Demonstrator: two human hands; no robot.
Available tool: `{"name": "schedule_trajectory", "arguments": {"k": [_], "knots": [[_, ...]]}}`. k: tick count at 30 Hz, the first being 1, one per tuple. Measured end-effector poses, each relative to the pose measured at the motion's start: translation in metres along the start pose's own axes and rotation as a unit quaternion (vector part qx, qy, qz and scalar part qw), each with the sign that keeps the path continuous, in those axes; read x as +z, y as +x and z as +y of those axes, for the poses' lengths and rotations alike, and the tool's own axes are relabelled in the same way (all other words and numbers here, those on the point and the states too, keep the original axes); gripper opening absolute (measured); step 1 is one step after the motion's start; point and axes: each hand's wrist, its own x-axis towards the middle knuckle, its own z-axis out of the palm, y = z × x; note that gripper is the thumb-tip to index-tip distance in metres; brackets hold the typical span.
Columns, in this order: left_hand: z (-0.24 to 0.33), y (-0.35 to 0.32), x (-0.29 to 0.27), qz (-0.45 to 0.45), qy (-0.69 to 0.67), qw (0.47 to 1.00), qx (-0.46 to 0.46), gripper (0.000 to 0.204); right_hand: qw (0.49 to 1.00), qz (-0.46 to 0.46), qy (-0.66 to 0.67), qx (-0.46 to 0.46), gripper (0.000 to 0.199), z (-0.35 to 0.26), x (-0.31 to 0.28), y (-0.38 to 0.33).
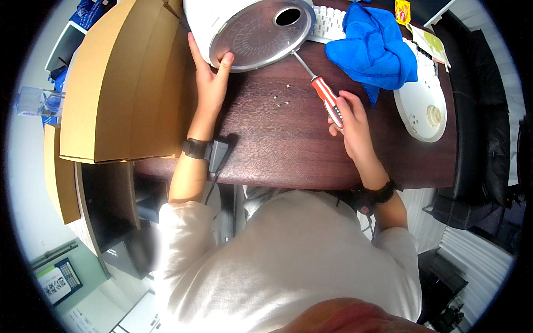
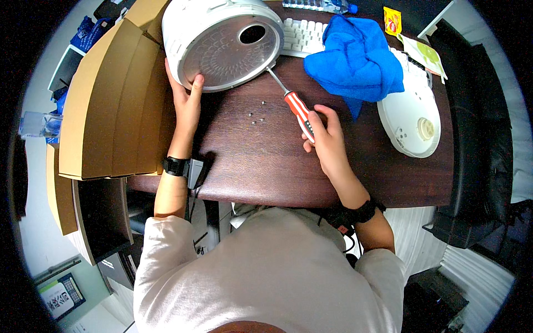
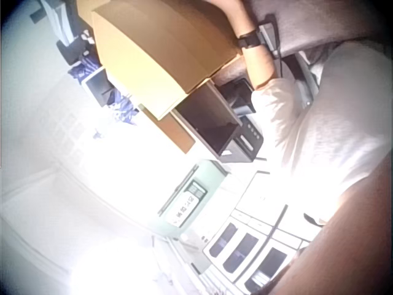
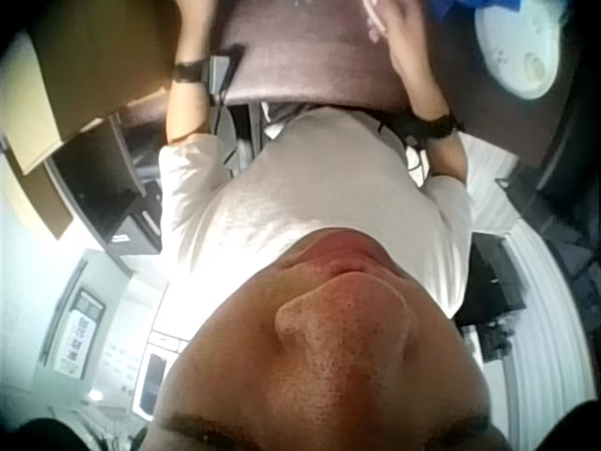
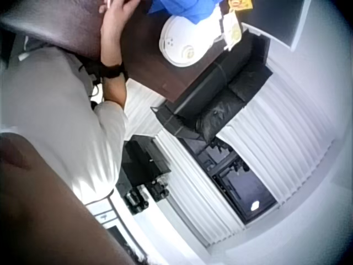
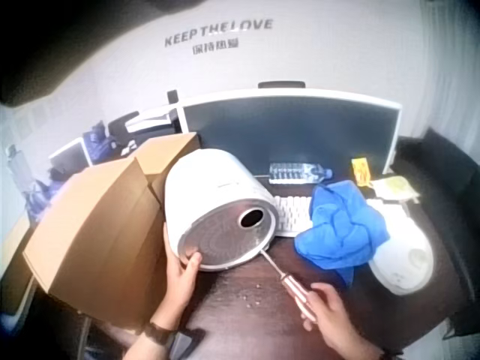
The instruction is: The person uses a screwdriver to remove screws from a circular metal cover, then wipes the cover with a blue cloth. The person places the cover back onto a white cylindrical appliance and begins reinserting screws.
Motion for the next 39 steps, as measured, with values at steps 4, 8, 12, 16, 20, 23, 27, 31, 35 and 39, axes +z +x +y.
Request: {"name": "schedule_trajectory", "arguments": {"k": [4, 8, 12, 16, 20, 23, 27, 31, 35, 39], "knots": [[-0.003, 0.001, -0.002, -0.007, 0.008, 1.0, 0.005, 0.091, 0.993, -0.045, 0.098, 0.056, 0.038, -0.008, -0.003, 0.0], [0.0, 0.0, -0.002, -0.004, 0.001, 1.0, -0.012, 0.091, 0.973, -0.153, 0.096, 0.14, 0.04, -0.023, -0.011, 0.004], [-0.002, 0.001, -0.002, -0.001, 0.004, 1.0, -0.002, 0.091, 0.974, -0.168, 0.103, 0.112, 0.031, -0.016, -0.018, 0.009], [-0.002, 0.001, -0.001, 0.0, -0.007, 1.0, 0.005, 0.091, 0.988, -0.031, 0.13, 0.082, 0.028, -0.013, -0.008, -0.004], [-0.001, 0.001, -0.002, -0.003, -0.004, 1.0, -0.004, 0.09, 0.964, -0.066, 0.233, 0.11, 0.03, -0.009, -0.011, -0.003], [-0.003, 0.001, -0.001, 0.0, 0.002, 1.0, 0.008, 0.09, 0.932, -0.035, 0.294, 0.21, 0.04, -0.022, 0.0, -0.008], [-0.001, 0.0, -0.001, -0.006, -0.018, 1.0, -0.016, 0.09, 0.899, -0.17, 0.348, 0.202, 0.032, 0.0, -0.025, 0.006], [-0.001, 0.0, 0.0, 0.0, -0.022, 1.0, -0.016, 0.09, 0.942, -0.065, 0.295, 0.145, 0.031, -0.005, -0.013, -0.001], [-0.004, 0.0, -0.001, 0.004, 0.013, 1.0, -0.001, 0.09, 0.967, -0.003, 0.216, 0.132, 0.033, -0.014, -0.006, -0.005], [-0.005, 0.0, -0.001, 0.01, 0.001, 1.0, 0.004, 0.091, 0.943, -0.095, 0.239, 0.212, 0.035, -0.019, -0.006, -0.011]]}}
